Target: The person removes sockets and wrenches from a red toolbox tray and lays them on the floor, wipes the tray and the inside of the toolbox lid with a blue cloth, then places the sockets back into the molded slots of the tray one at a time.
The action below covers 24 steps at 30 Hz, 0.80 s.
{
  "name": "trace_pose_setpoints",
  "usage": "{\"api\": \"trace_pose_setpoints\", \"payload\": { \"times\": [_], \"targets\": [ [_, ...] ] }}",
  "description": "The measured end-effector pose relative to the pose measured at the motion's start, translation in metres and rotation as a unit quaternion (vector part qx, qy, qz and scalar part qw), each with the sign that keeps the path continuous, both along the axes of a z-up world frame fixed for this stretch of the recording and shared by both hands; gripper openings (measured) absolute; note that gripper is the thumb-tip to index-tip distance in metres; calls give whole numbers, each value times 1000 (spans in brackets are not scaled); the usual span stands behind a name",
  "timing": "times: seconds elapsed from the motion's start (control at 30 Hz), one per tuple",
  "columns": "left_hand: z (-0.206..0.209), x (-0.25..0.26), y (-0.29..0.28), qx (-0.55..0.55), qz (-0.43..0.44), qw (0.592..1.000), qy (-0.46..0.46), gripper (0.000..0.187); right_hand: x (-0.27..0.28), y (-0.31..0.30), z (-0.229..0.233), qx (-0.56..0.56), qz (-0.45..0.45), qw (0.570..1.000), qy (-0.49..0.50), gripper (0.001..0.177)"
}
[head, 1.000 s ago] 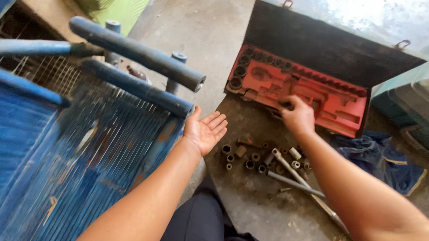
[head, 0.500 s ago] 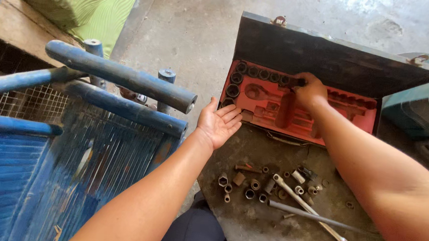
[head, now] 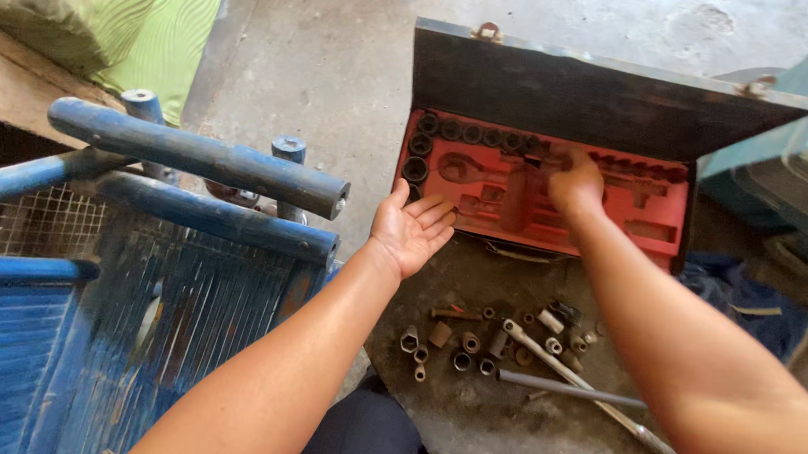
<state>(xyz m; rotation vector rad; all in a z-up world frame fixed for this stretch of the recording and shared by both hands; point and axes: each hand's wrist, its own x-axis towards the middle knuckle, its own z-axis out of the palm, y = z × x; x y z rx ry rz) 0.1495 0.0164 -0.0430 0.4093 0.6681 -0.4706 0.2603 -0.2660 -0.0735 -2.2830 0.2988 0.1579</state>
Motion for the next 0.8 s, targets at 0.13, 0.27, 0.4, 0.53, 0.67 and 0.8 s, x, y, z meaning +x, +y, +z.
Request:
{"api": "trace_pose_setpoints", "payload": {
  "times": [0.13, 0.27, 0.4, 0.53, 0.67, 0.8],
  "targets": [
    [6, -13, -10, -3, -8, 1000, -19, 88, -37, -17, 2, -16, -19, 1000, 5, 40],
    [12, -38, -20, -5, -11, 1000, -19, 87, -81, -39, -3, -35, 6, 999, -41, 36],
    [14, -66, -21, -14, 8, 1000, -14, 89, -130, -51, -2, -7, -19, 1000, -1, 35],
    [9, -97, -16, -23, 48, 998, -22, 89, -182, -49, 1, -1, -9, 1000, 13, 32],
    [5, -128, -8, -28, 82, 996, -24, 88, -228, -37, 7, -20, 23, 1000, -2, 31],
    [3, -157, -4, -24, 111, 993, -36, 88, -264, -19, 15, -40, 68, 997, 12, 29]
  ]
}}
